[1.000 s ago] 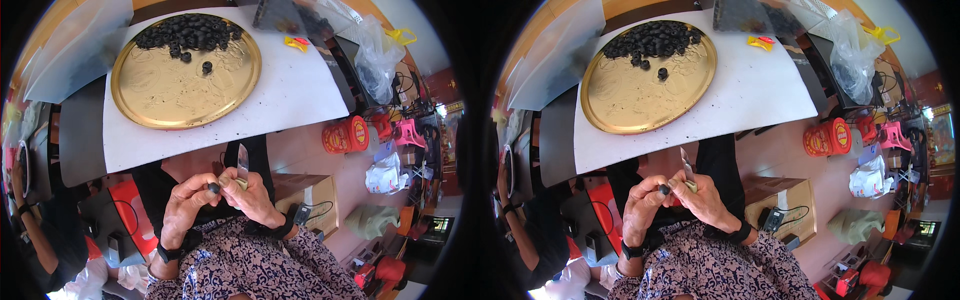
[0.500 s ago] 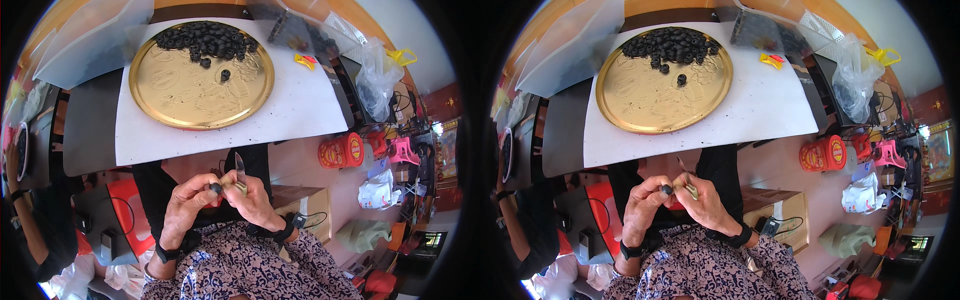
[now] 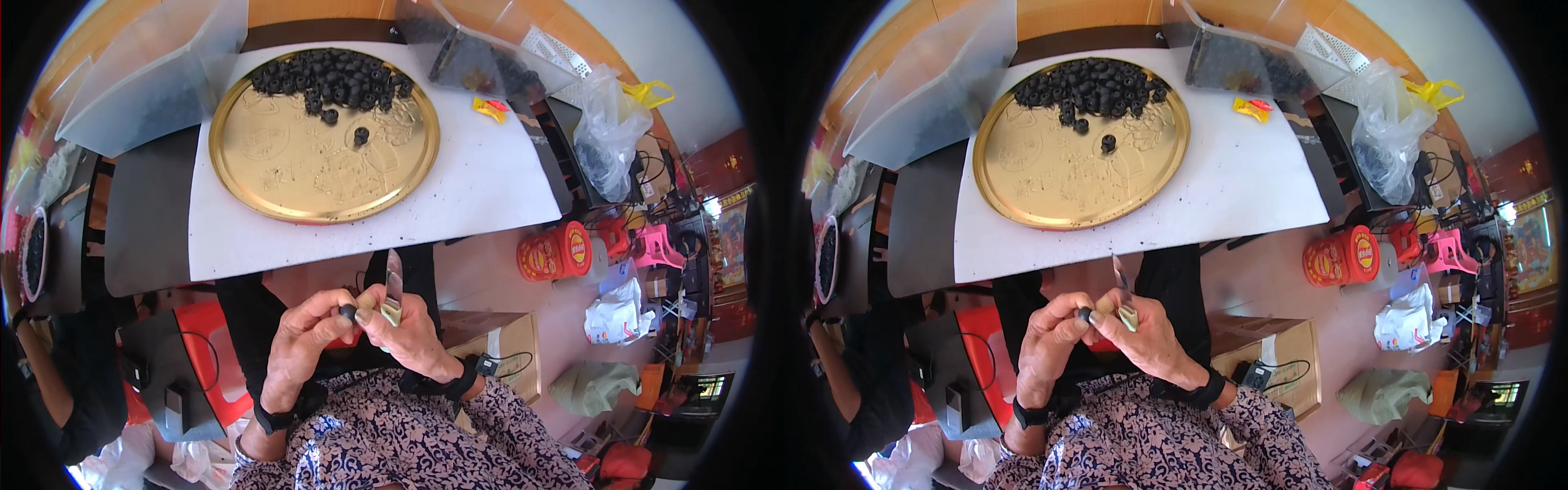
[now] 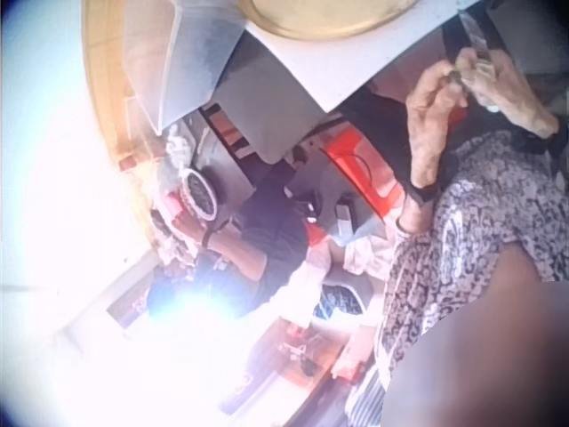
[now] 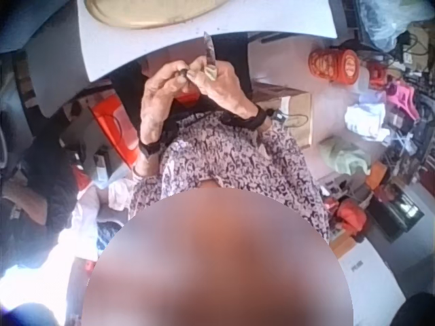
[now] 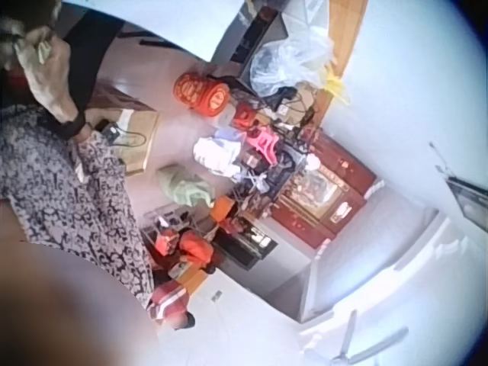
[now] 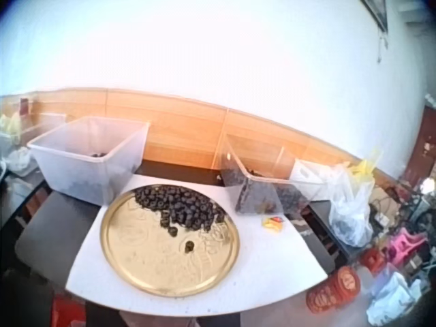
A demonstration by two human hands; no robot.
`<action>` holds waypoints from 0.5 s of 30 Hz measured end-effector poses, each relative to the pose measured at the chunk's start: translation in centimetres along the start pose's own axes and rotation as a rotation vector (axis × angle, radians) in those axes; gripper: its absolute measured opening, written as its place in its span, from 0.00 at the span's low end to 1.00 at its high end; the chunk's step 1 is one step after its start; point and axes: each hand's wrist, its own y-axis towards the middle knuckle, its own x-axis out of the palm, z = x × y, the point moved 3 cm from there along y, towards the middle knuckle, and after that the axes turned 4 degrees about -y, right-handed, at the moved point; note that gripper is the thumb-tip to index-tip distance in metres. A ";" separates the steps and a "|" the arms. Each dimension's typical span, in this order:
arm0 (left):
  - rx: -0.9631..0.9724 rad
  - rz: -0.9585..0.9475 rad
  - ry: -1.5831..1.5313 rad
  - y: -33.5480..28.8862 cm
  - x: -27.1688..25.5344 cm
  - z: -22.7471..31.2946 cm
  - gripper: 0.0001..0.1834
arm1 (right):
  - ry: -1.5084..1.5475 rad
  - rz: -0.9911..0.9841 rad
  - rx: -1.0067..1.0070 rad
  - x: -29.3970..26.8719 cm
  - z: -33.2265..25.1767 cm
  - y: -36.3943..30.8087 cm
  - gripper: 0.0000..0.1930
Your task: Cutting and peeling small black seeds or components using a knife.
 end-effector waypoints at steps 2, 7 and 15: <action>0.028 0.019 0.132 0.0 0.6 1.1 0.09 | -0.042 -0.038 -0.037 0.0 -0.2 0.4 0.08; 0.336 0.093 0.547 0.1 2.5 3.4 0.09 | -0.331 -0.021 -0.136 0.0 -1.7 1.2 0.10; 0.315 0.142 0.106 1.3 0.1 3.4 0.14 | -0.553 0.063 -0.375 -0.7 -10.7 5.9 0.11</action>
